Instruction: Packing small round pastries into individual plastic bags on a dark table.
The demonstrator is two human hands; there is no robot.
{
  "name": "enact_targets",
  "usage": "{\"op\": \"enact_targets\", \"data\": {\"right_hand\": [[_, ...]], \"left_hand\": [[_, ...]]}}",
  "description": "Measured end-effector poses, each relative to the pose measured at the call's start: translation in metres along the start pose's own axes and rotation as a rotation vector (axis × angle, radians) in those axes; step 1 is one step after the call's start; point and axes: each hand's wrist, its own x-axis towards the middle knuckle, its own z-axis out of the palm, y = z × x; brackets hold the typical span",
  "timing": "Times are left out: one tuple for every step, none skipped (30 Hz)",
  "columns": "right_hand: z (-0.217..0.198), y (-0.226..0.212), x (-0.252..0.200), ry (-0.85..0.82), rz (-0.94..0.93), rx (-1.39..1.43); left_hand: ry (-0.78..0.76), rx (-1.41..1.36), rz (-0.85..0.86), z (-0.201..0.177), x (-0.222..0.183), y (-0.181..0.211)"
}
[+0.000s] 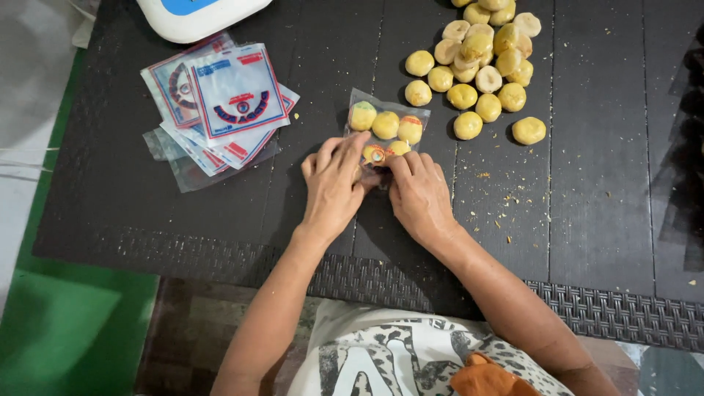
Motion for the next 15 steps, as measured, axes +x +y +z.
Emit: {"op": "enact_targets", "data": {"right_hand": [[-0.001, 0.000, -0.001, -0.002, -0.007, -0.019], [-0.003, -0.001, 0.000, -0.002, -0.006, -0.019], [-0.005, -0.003, 0.000, 0.007, -0.008, -0.036], [-0.007, -0.005, 0.000, 0.016, -0.011, -0.052], [-0.006, -0.004, -0.001, 0.017, -0.011, -0.051], [-0.004, -0.004, -0.001, 0.022, -0.024, -0.078], [-0.003, -0.003, -0.001, 0.028, -0.038, -0.106], [-0.004, -0.004, -0.001, 0.027, -0.041, -0.103], [-0.004, -0.005, 0.000, 0.037, -0.046, -0.126], [-0.005, -0.006, 0.000, 0.047, -0.049, -0.150], [-0.012, -0.011, 0.006, 0.047, -0.052, -0.150], [-0.019, -0.016, 0.011, 0.092, -0.078, -0.184], [-0.027, -0.020, 0.016, 0.137, -0.103, -0.217], [-0.017, -0.015, 0.020, 0.135, -0.099, -0.217], [-0.008, -0.009, 0.024, 0.162, -0.123, -0.216]], "left_hand": [[-0.041, 0.010, -0.011, -0.006, -0.001, 0.002], [-0.041, 0.010, -0.010, -0.009, -0.003, 0.000], [-0.010, -0.017, -0.078, -0.011, -0.005, -0.003], [0.022, -0.042, -0.146, -0.015, -0.008, -0.006], [0.021, -0.041, -0.145, -0.011, -0.010, -0.011], [0.060, -0.030, -0.113, -0.007, -0.013, -0.017], [0.100, -0.020, -0.081, -0.004, -0.016, -0.022], [0.101, -0.017, -0.085, -0.001, -0.016, -0.025], [0.118, -0.002, -0.070, 0.003, -0.016, -0.028], [0.134, 0.013, -0.053, 0.007, -0.016, -0.031], [0.136, 0.013, -0.056, 0.006, -0.016, -0.030], [0.127, 0.029, -0.031, 0.004, -0.015, -0.028], [0.118, 0.044, -0.006, 0.004, -0.013, -0.027], [0.114, 0.043, -0.005, 0.004, -0.014, -0.027], [0.107, 0.063, 0.007, 0.004, -0.015, -0.027]]}}
